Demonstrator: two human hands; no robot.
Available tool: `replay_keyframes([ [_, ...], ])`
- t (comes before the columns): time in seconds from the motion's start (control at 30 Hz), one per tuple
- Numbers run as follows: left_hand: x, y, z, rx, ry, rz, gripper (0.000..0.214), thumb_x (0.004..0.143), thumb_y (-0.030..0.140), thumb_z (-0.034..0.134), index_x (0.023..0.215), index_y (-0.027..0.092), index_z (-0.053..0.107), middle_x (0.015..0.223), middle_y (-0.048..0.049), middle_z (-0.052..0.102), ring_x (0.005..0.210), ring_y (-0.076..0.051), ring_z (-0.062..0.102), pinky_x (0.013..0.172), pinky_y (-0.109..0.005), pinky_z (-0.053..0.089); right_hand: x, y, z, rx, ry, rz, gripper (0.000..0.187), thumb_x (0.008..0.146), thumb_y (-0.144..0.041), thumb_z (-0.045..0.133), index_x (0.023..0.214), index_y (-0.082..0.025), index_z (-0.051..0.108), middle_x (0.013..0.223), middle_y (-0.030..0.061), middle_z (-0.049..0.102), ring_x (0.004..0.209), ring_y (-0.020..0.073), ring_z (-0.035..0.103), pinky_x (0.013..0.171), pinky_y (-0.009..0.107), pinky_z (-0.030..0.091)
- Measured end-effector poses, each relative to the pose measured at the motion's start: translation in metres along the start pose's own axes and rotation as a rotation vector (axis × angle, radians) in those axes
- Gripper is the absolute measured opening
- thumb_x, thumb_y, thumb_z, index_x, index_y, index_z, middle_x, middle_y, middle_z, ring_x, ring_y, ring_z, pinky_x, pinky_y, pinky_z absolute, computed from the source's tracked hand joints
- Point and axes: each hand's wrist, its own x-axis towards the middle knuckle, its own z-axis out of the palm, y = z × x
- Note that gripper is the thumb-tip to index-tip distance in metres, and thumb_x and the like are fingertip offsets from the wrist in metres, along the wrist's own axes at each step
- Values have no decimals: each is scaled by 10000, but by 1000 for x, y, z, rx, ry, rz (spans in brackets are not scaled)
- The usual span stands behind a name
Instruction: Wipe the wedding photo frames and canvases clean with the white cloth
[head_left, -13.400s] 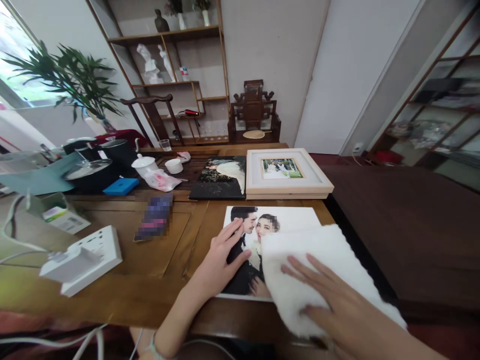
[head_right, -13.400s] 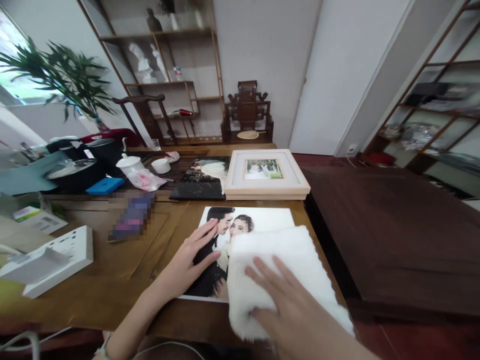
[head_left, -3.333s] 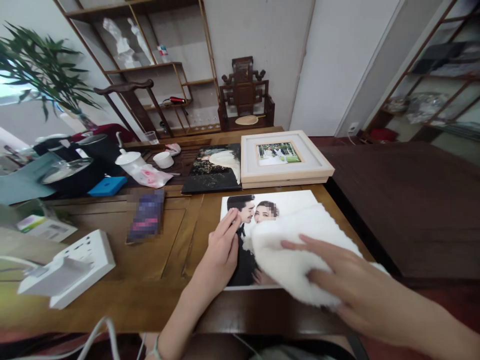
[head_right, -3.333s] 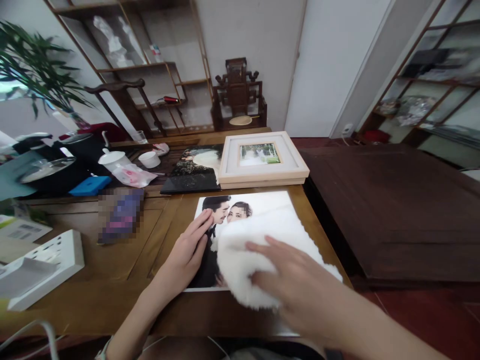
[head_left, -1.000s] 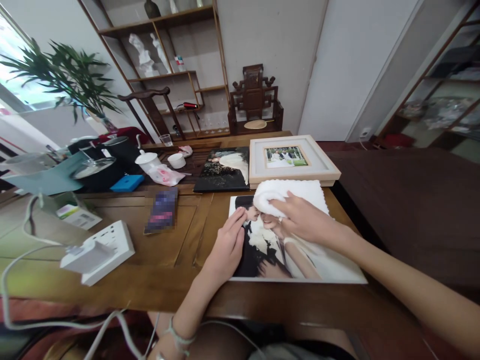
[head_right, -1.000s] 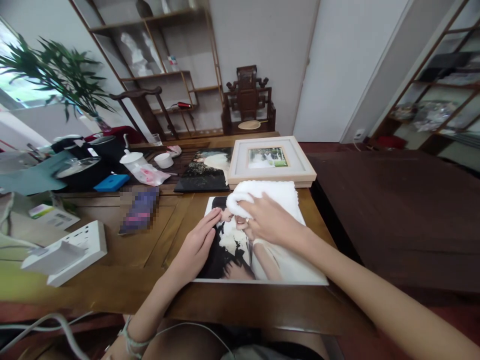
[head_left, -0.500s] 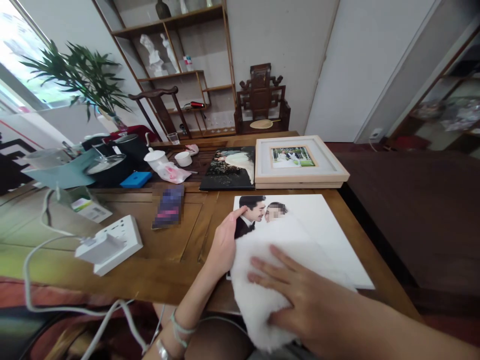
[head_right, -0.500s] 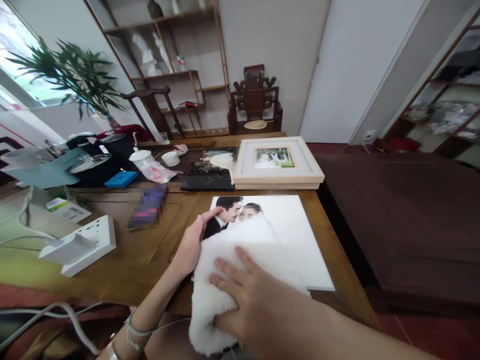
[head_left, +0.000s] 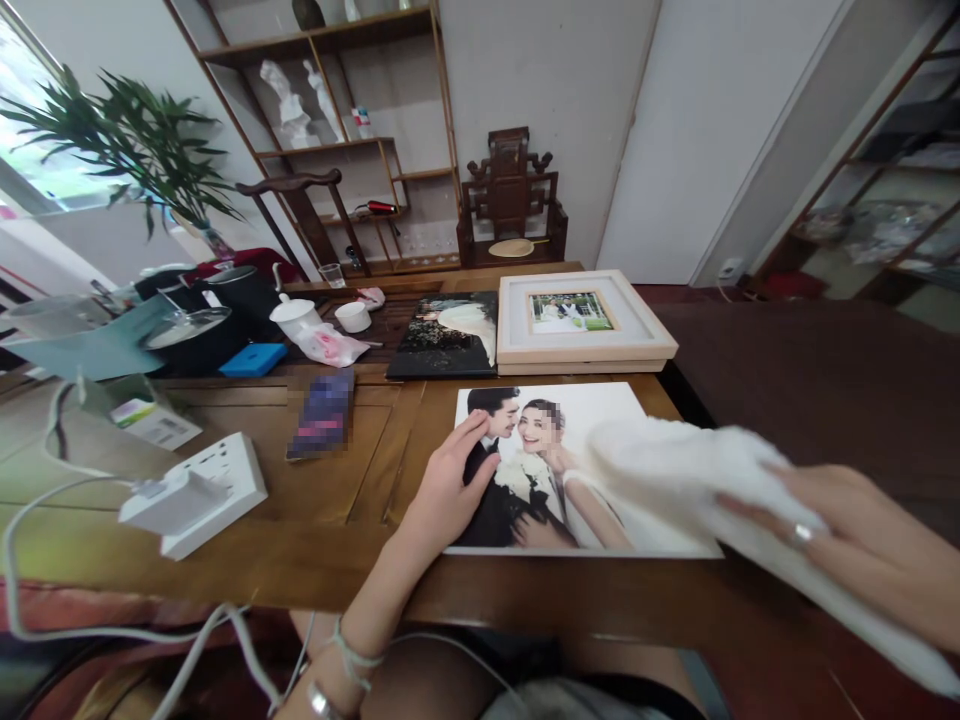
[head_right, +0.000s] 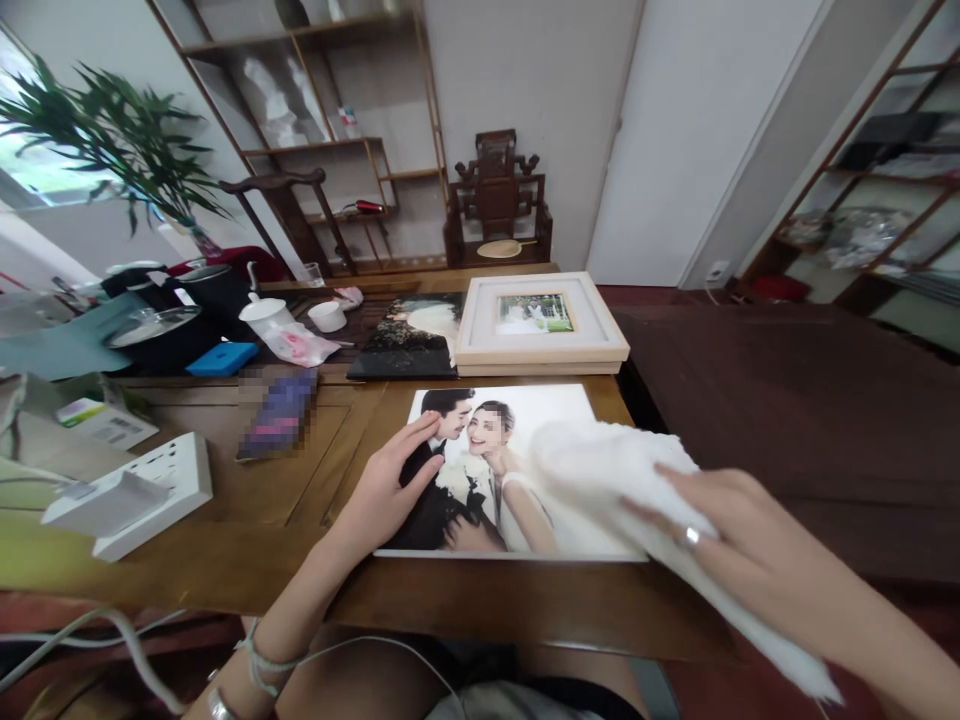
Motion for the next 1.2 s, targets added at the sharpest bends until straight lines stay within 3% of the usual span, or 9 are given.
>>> replay_keyframes([
  [0.1,0,1,0,-18,76,1,284,836,215,607,1115,179,654,1252,-111,638,1187,-243,583,1040,-435,443,45,-18,-6,9,298,-16,179,864,-217,458,740,-249,582,528,10,559,432,185,532,413,301,427],
  [0.17,-1,2,-1,-28,103,-7,263,825,217,623,1080,180,675,1220,-108,659,1155,-247,606,1023,-436,462,78,-35,1,-71,336,-100,188,851,-163,412,758,-210,569,499,-2,507,411,175,477,413,296,384],
  [0.3,-3,5,-3,-19,67,-5,314,834,253,616,1126,146,660,1253,-131,634,1166,-255,597,1029,-426,456,137,-67,38,-83,120,-314,304,772,-75,428,1007,-154,603,879,114,653,761,245,611,624,334,474],
  [0.37,-4,7,-5,2,47,9,335,830,282,625,1130,137,654,1226,-139,649,1141,-263,612,1007,-421,473,161,-83,58,-71,-21,-433,348,749,-63,499,1060,-177,603,1052,122,641,1013,270,573,810,364,460],
  [0.5,-4,6,-5,27,52,27,278,812,293,651,1062,172,671,1083,-110,702,1022,-260,664,906,-393,537,186,-103,80,-53,-197,-484,327,810,-46,439,1056,-182,606,1046,120,644,943,249,592,779,348,457],
  [0.63,-4,2,-3,26,51,37,302,821,265,638,1108,175,657,1177,-114,671,1091,-263,638,956,-399,513,178,-97,72,-49,-267,-426,309,792,-18,425,1008,-166,590,920,89,651,796,230,591,687,311,446],
  [0.83,-4,-1,-1,7,36,39,364,840,265,614,1176,128,628,1308,-135,592,1214,-250,560,1049,-400,446,139,-60,45,-73,-307,-288,325,769,-23,443,1004,-191,592,824,62,637,753,224,601,640,281,448],
  [1.03,-4,-1,0,11,28,6,368,834,279,622,1170,130,636,1316,-126,587,1216,-251,558,1054,-402,444,91,-4,26,-235,-242,-71,345,825,-73,378,1103,-162,563,759,93,600,771,280,611,630,350,479],
  [1.2,-4,-1,0,21,17,-28,375,832,303,628,1171,142,640,1317,-116,589,1215,-253,558,1059,-396,439,82,14,20,-306,-18,-81,281,861,-62,360,981,-135,603,850,167,643,871,296,635,700,396,494],
])
